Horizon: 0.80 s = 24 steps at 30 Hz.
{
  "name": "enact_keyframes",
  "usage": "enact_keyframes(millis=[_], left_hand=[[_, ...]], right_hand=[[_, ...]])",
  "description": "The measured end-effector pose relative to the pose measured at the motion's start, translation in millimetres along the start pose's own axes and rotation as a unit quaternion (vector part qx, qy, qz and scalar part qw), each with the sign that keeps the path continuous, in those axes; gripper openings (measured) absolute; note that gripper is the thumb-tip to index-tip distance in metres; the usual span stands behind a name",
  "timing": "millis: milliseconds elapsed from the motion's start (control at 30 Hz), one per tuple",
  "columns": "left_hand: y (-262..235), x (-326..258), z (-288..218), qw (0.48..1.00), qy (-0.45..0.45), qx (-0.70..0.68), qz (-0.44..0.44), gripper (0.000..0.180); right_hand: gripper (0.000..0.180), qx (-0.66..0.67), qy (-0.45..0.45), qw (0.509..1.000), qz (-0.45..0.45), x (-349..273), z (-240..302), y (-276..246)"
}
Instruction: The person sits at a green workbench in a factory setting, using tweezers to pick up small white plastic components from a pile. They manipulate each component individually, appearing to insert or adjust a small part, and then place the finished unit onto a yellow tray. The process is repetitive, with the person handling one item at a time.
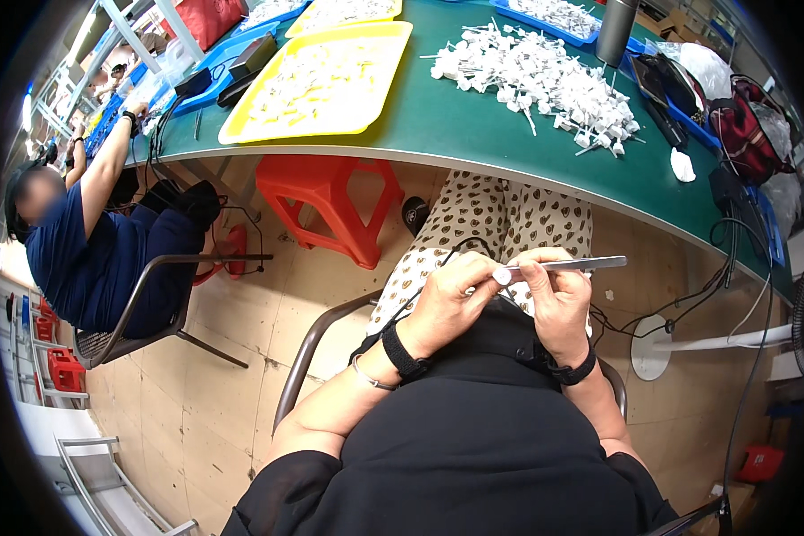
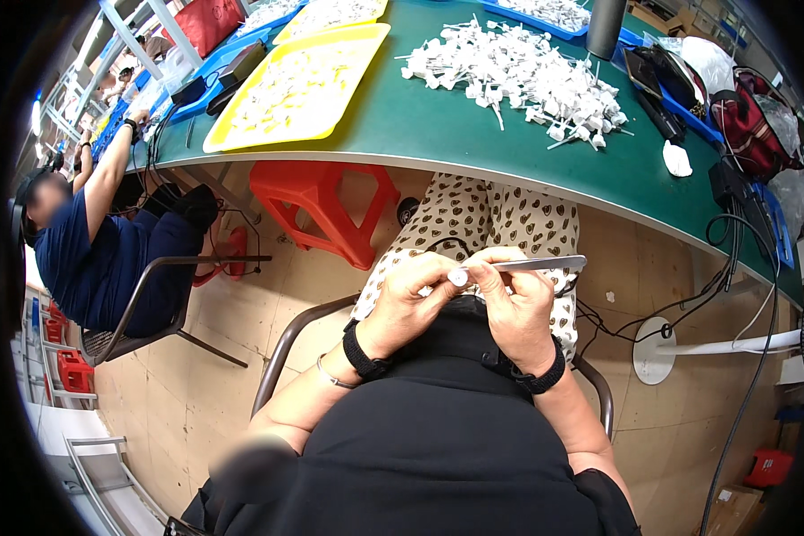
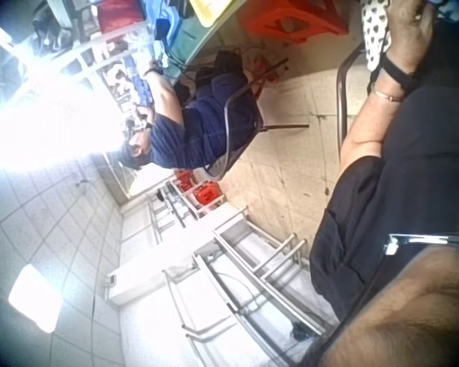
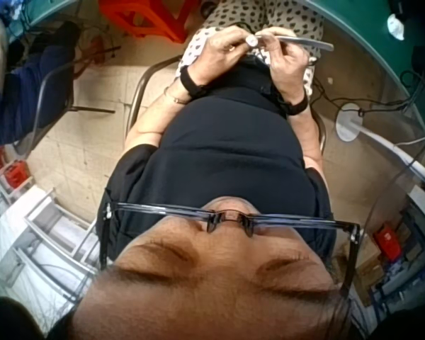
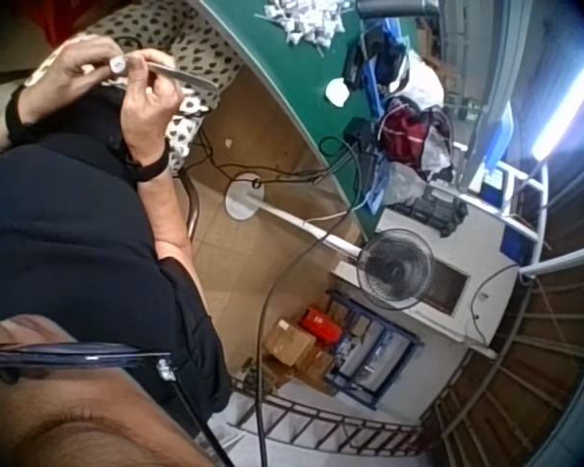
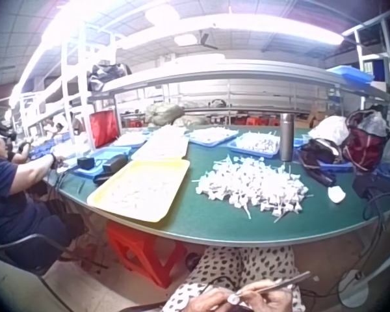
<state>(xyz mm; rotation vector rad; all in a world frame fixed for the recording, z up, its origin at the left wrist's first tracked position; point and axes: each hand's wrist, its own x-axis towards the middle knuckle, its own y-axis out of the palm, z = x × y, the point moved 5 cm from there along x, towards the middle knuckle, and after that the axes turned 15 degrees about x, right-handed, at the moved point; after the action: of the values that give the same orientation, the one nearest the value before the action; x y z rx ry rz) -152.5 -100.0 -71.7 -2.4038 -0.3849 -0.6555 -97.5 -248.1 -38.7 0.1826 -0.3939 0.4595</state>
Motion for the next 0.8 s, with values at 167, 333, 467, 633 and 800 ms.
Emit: enact_keyframes(millis=[167, 333, 467, 633, 800], left_hand=[[0, 1, -2, 1.000, 0.002, -0.006, -0.001, 0.012], [1, -1, 0, 1.000, -0.011, -0.008, 0.007, 0.011], [1, -1, -1, 1.000, -0.008, -0.016, 0.001, 0.011], [0, 0, -3, 1.000, 0.009, -0.010, -0.006, 0.013], [2, -3, 0, 1.000, 0.006, -0.029, -0.005, 0.014]], right_hand=[[0.014, 0.010, -0.019, 1.000, -0.005, 0, 0, 1], [0.014, -0.011, -0.018, 1.000, -0.001, 0, 1, 0], [0.013, -0.065, -0.046, 0.997, 0.015, 0, 4, -1], [0.008, -0.135, -0.130, 0.980, 0.059, 1, 14, 5], [0.006, -0.190, -0.201, 0.953, 0.127, 5, 28, 14]])
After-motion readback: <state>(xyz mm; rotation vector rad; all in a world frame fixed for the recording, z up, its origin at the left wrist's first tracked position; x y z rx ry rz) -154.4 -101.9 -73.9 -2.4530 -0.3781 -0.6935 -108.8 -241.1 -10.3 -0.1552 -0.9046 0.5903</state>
